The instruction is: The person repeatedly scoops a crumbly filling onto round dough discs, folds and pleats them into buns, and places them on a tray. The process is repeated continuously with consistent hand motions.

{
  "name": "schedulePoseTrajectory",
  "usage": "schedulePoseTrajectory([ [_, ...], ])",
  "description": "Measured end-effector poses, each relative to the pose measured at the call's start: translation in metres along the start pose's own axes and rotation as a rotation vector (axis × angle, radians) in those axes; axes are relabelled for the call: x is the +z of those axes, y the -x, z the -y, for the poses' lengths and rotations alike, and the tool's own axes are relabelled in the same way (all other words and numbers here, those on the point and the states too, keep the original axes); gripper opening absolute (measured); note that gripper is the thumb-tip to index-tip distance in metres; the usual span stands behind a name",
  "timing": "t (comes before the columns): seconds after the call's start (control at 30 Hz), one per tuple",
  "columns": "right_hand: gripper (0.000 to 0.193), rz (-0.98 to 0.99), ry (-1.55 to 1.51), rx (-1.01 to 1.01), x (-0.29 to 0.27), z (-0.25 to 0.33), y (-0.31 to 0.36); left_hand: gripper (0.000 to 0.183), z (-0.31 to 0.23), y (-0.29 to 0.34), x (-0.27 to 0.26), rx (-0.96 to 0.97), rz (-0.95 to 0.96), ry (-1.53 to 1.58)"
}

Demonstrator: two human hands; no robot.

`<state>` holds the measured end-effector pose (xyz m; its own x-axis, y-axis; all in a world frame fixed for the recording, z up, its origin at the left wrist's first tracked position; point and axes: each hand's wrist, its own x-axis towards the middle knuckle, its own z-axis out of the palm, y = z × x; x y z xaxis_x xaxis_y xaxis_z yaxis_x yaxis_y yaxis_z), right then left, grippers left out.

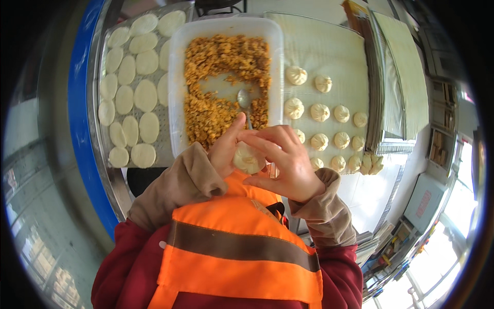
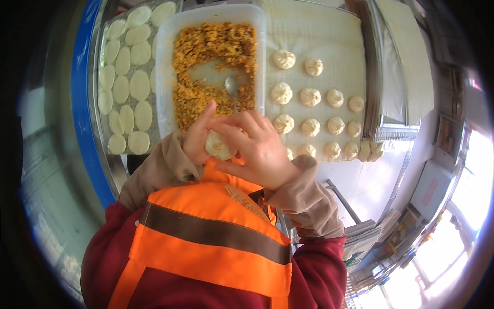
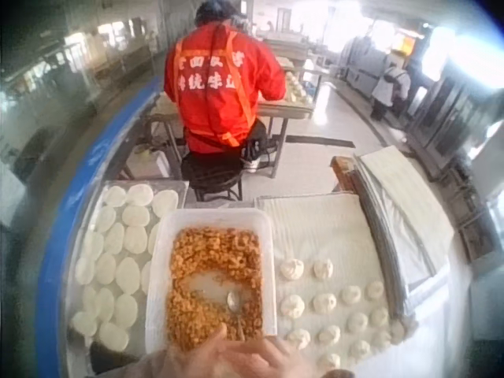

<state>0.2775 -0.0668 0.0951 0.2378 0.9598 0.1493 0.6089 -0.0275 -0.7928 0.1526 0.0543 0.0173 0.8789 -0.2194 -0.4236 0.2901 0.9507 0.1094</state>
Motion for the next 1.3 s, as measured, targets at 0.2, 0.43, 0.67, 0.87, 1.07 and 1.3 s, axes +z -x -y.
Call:
schedulePoseTrajectory([
  [0.2,0.058,-0.061,-0.093,0.143,-0.024,-0.024,0.032,0.077,0.001,-0.048,0.045,-0.036,-0.077,-0.088],
  [0.43,0.053,-0.390,0.030,0.072,-0.056,-0.047,0.058,0.071,0.013,-0.084,0.089,-0.015,0.019,-0.053],
  [0.67,0.057,-0.449,0.114,-0.016,-0.067,-0.047,0.069,0.072,0.026,-0.088,0.112,0.060,0.113,-0.167],
  [0.87,0.056,-0.440,0.142,-0.001,-0.078,-0.048,0.073,0.070,0.035,-0.094,0.116,0.121,0.020,-0.260],
  [1.07,0.048,-0.296,-0.298,0.327,-0.079,-0.099,0.080,0.069,0.036,-0.107,0.088,0.007,-0.189,-0.177],
  [1.3,0.049,-0.736,0.070,0.688,-0.088,-0.260,0.054,0.067,0.031,-0.077,0.055,0.072,-0.307,-0.272],
])
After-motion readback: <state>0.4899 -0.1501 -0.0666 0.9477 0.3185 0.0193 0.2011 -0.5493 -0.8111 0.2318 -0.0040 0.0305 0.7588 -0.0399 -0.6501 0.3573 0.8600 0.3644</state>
